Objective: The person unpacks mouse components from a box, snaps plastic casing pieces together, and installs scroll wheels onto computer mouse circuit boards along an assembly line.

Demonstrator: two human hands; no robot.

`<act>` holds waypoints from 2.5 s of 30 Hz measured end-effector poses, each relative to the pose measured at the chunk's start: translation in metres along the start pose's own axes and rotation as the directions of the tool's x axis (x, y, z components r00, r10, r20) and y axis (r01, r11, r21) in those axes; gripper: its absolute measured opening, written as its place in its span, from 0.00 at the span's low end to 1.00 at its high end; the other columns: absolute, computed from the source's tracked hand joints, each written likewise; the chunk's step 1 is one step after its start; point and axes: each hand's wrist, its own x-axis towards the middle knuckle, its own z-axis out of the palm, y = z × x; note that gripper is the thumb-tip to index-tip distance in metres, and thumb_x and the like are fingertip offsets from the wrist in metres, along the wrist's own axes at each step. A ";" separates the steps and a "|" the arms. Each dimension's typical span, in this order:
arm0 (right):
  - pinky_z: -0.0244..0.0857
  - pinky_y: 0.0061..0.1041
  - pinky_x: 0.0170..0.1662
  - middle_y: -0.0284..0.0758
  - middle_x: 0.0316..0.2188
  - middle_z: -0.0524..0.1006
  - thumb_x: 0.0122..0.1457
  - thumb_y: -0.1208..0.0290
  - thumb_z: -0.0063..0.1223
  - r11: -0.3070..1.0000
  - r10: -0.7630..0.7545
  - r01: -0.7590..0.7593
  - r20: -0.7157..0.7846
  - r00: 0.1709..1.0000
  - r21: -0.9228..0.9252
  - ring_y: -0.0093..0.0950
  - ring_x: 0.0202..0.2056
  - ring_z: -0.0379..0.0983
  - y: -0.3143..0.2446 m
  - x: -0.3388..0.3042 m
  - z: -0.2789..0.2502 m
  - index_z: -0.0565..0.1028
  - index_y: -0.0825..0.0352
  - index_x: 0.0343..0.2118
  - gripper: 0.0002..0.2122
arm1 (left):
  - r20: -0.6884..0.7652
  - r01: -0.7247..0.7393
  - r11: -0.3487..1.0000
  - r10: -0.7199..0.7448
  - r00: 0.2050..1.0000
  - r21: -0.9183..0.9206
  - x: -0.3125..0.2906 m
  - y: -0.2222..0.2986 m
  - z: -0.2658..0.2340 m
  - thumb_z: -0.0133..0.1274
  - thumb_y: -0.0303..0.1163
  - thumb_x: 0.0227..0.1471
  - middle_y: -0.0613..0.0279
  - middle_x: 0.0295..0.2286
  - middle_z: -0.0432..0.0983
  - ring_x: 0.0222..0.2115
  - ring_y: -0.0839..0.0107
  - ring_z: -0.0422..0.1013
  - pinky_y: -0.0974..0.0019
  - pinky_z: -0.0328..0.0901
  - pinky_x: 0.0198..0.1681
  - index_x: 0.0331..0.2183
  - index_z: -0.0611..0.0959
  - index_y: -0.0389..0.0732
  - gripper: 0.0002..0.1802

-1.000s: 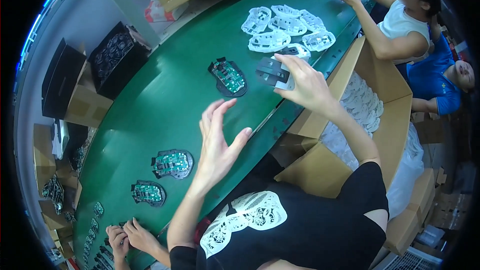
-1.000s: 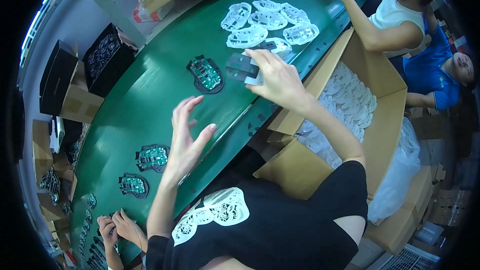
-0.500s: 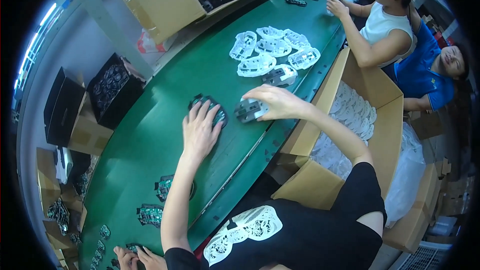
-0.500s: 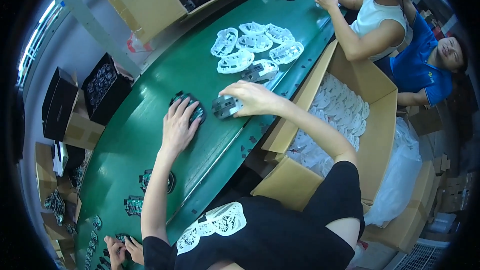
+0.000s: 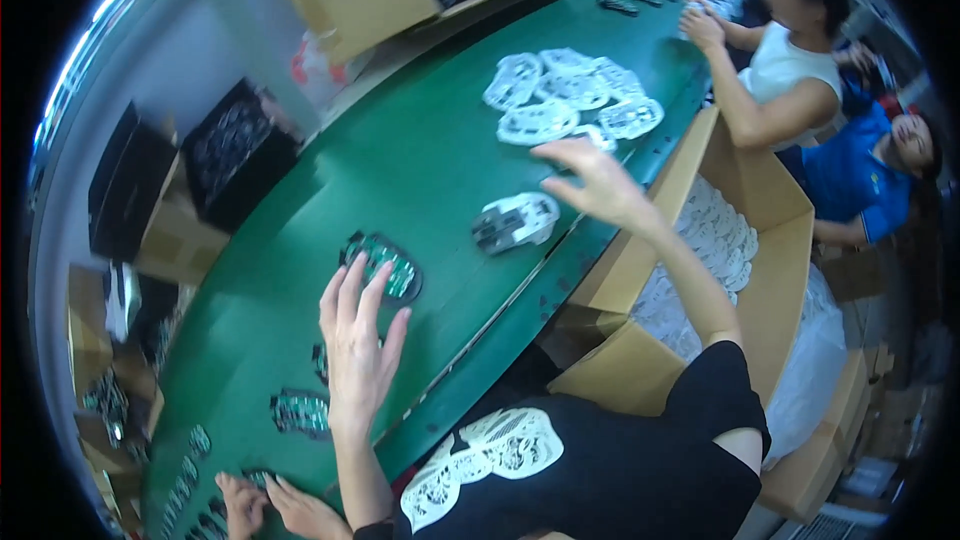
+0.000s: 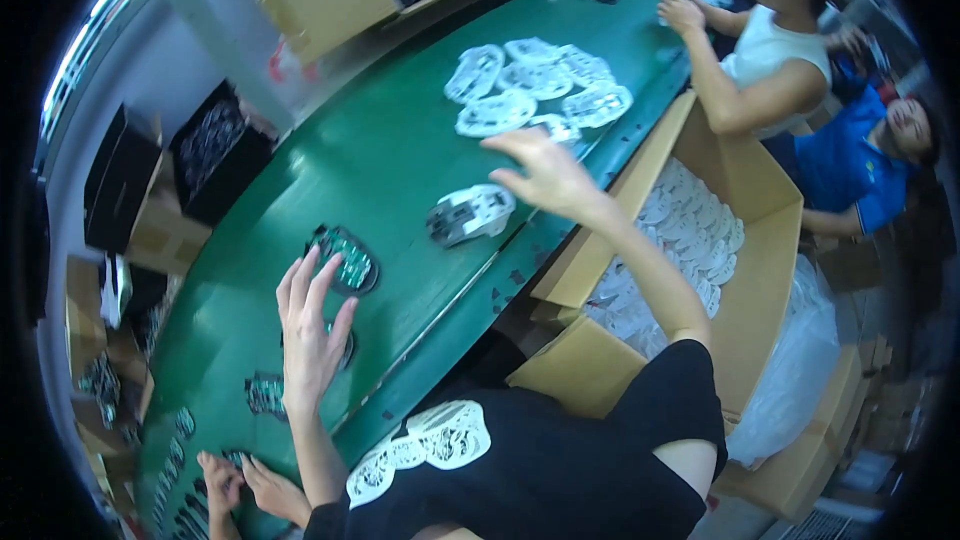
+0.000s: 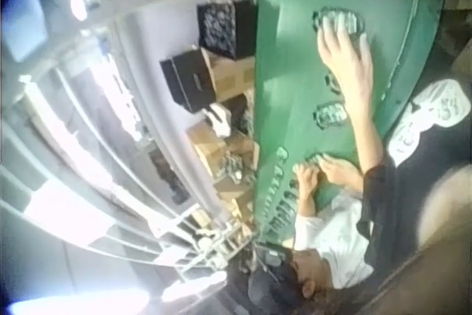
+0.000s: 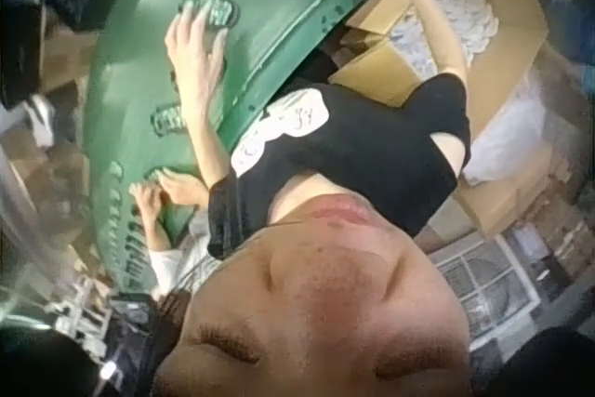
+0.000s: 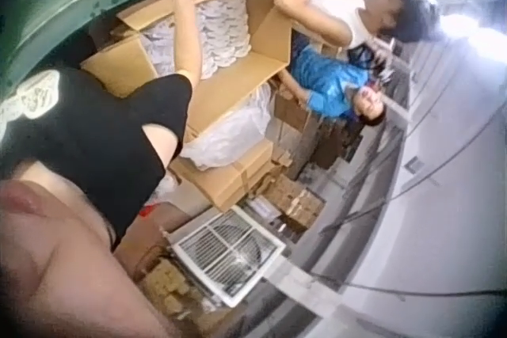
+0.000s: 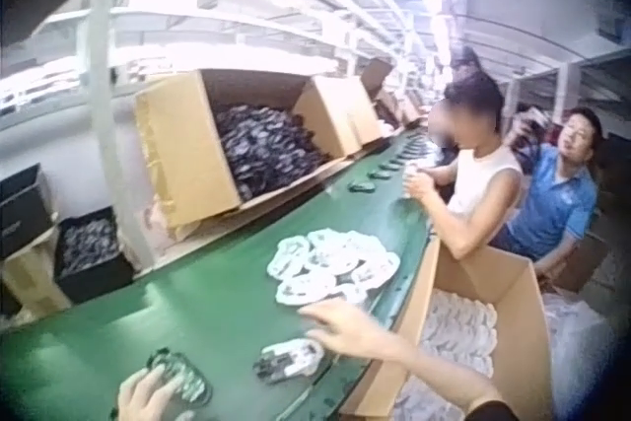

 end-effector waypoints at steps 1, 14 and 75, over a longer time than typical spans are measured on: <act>0.66 0.36 0.57 0.41 0.50 0.77 0.57 0.69 0.62 0.998 0.031 -0.031 -0.013 0.999 -0.057 0.40 0.53 0.72 -0.001 -0.005 -0.008 0.76 0.65 0.51 0.19 | -0.027 0.009 0.992 -0.012 1.000 -0.126 -0.004 0.004 -0.003 0.61 0.28 0.51 0.52 0.59 0.66 0.60 0.48 0.59 0.47 0.55 0.63 0.56 0.76 0.45 0.29; 0.73 0.37 0.48 0.39 0.50 0.73 0.46 0.83 0.56 0.845 0.118 -0.195 -0.182 0.976 -0.498 0.40 0.50 0.70 0.030 -0.027 -0.003 0.73 0.67 0.51 0.25 | -0.152 0.143 0.979 -0.164 0.975 -0.143 -0.050 -0.010 -0.007 0.59 0.23 0.52 0.54 0.54 0.71 0.57 0.53 0.63 0.54 0.61 0.59 0.50 0.82 0.43 0.21; 0.72 0.46 0.45 0.44 0.35 0.83 0.53 0.45 0.62 0.938 -0.333 0.326 -0.049 0.942 -0.118 0.46 0.41 0.80 -0.188 0.422 0.266 0.79 0.56 0.46 0.24 | -0.649 0.160 0.871 -0.457 0.609 -0.464 -0.118 -0.090 -0.015 0.58 0.13 0.46 0.57 0.34 0.82 0.33 0.61 0.78 0.64 0.70 0.37 0.39 0.84 0.39 0.16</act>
